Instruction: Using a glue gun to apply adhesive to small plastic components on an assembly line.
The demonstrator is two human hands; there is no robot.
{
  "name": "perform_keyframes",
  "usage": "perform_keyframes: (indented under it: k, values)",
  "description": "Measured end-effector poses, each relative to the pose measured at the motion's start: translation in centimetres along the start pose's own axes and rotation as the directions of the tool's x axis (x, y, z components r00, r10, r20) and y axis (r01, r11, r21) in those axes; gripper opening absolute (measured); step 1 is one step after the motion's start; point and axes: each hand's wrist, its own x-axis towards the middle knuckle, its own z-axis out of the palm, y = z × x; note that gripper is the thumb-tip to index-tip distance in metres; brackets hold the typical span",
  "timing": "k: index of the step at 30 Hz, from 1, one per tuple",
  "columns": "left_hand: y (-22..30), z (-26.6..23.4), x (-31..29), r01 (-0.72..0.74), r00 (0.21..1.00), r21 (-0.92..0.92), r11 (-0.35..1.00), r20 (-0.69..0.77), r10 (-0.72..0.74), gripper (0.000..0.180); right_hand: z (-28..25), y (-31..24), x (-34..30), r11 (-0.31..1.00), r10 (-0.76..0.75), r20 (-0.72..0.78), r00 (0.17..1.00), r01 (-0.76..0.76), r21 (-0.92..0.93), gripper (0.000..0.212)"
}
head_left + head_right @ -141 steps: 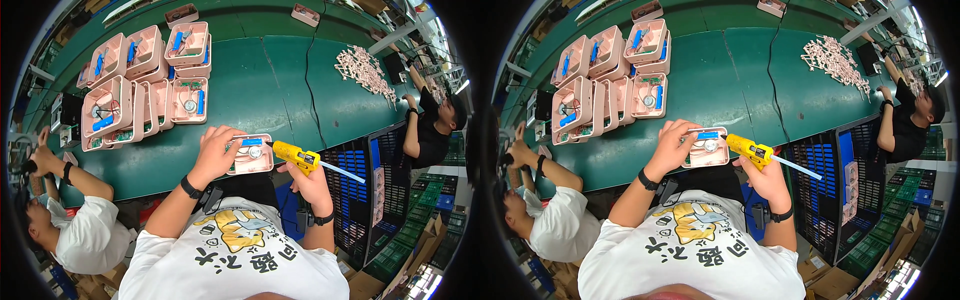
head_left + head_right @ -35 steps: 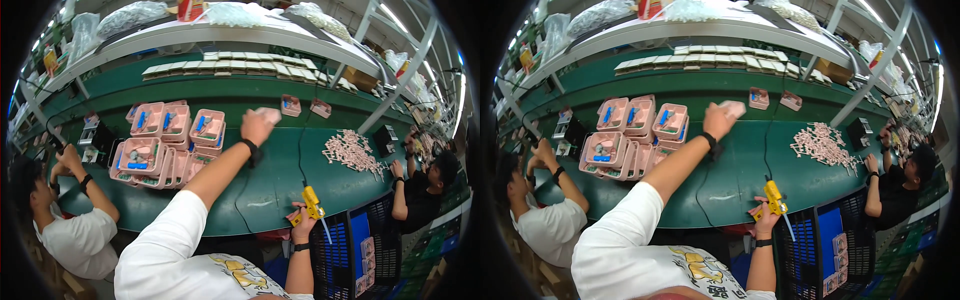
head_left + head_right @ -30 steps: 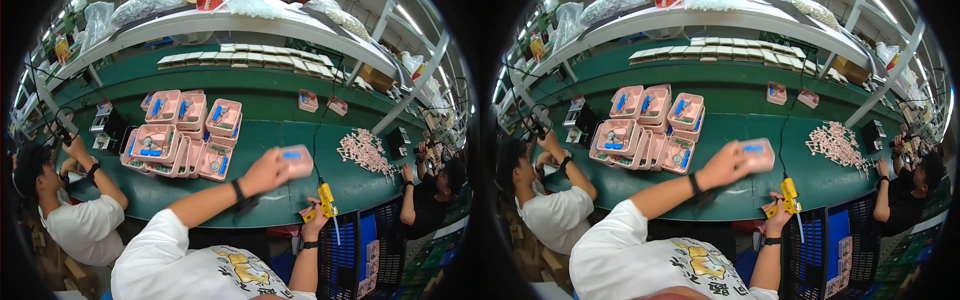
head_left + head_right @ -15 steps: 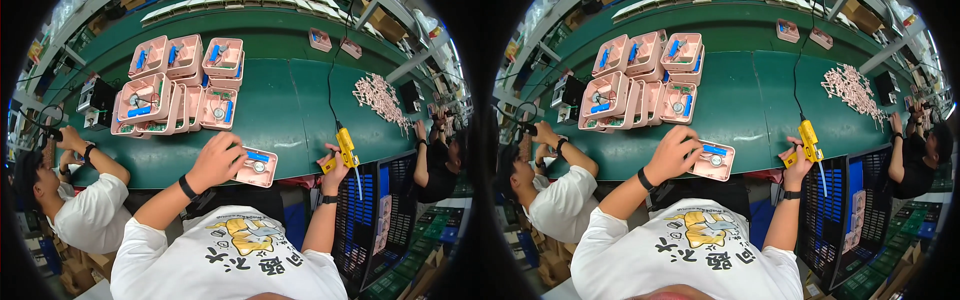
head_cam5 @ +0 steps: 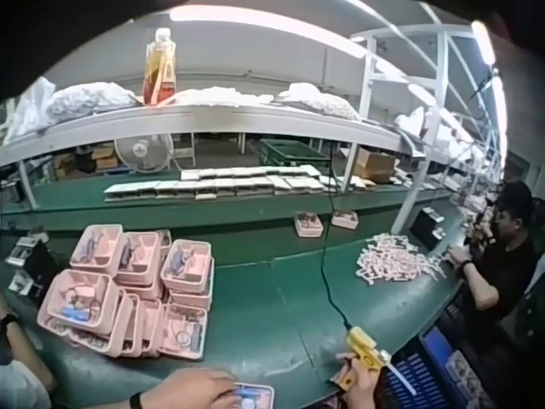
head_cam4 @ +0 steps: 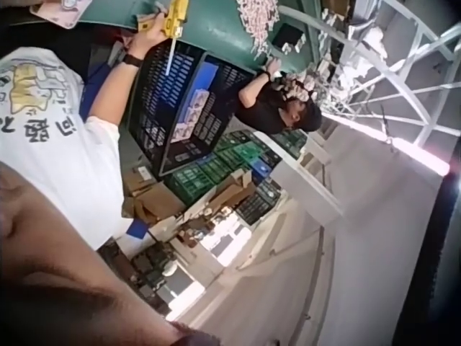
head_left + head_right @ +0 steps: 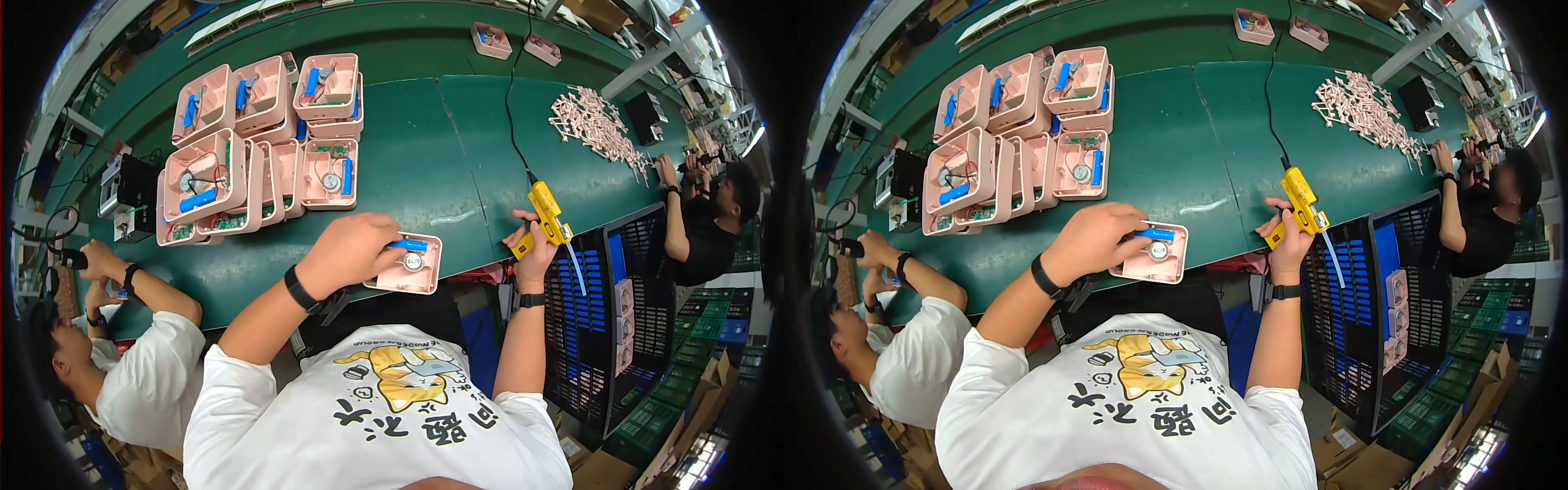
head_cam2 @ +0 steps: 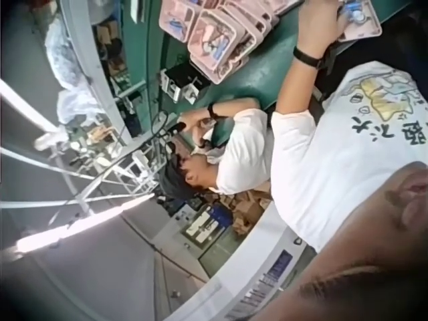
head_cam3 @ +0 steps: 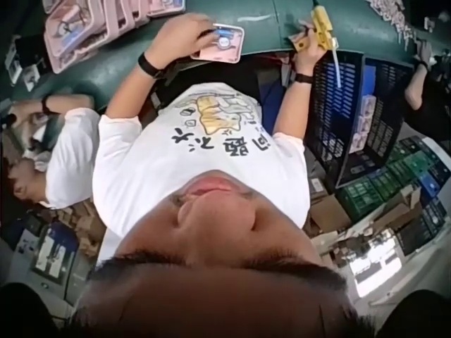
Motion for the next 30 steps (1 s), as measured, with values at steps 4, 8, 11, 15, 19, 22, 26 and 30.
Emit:
perform_keyframes:
  k: [4,8,11,15,19,22,26,30]
  values:
    - [1.0,-0.6,-1.2,-0.106,0.981,-0.132,0.986,-0.174,0.083,0.055,0.3,-0.2,0.1,1.0,-0.012,-0.024,1.0,0.011,-0.026,0.026]
    - [2.2,-0.9,0.5,-0.113,0.992,-0.026,0.993,-0.054,0.111,0.075,0.4,0.1,0.4,1.0,-0.015,-0.011,1.0,0.015,-0.009,0.026]
    - [3.2,-0.6,1.8,-0.137,0.99,0.019,0.99,0.044,0.136,0.089,0.2,0.0,0.1,0.999,0.015,-0.012,1.0,-0.015,0.038,0.026]
    - [4.5,-0.2,0.9,-0.112,0.993,0.061,0.992,0.052,0.109,0.101,0.3,0.4,-0.3,0.999,0.02,-0.027,0.999,-0.018,0.051,0.026]
    - [4.7,0.5,3.5,-0.043,0.971,0.17,0.984,0.238,0.001,0.103,-0.4,-0.1,-0.2,0.999,0.019,-0.032,0.999,-0.017,0.052,0.025]
    - [3.3,0.3,10.6,0.134,0.99,0.164,0.977,-0.073,-0.123,0.102,-0.2,-1.0,0.1,0.996,0.012,-0.011,1.0,-0.011,0.086,0.024]
    - [-1.9,2.4,22.2,0.279,0.881,0.094,0.956,-0.422,-0.216,0.09,0.0,-0.1,0.4,0.991,0.026,-0.005,1.0,-0.025,0.131,0.024]
    - [-6.3,3.5,28.0,0.207,0.723,0.047,0.977,-0.68,-0.12,0.062,-0.2,0.7,0.4,0.988,0.025,0.002,1.0,-0.025,0.152,0.023]
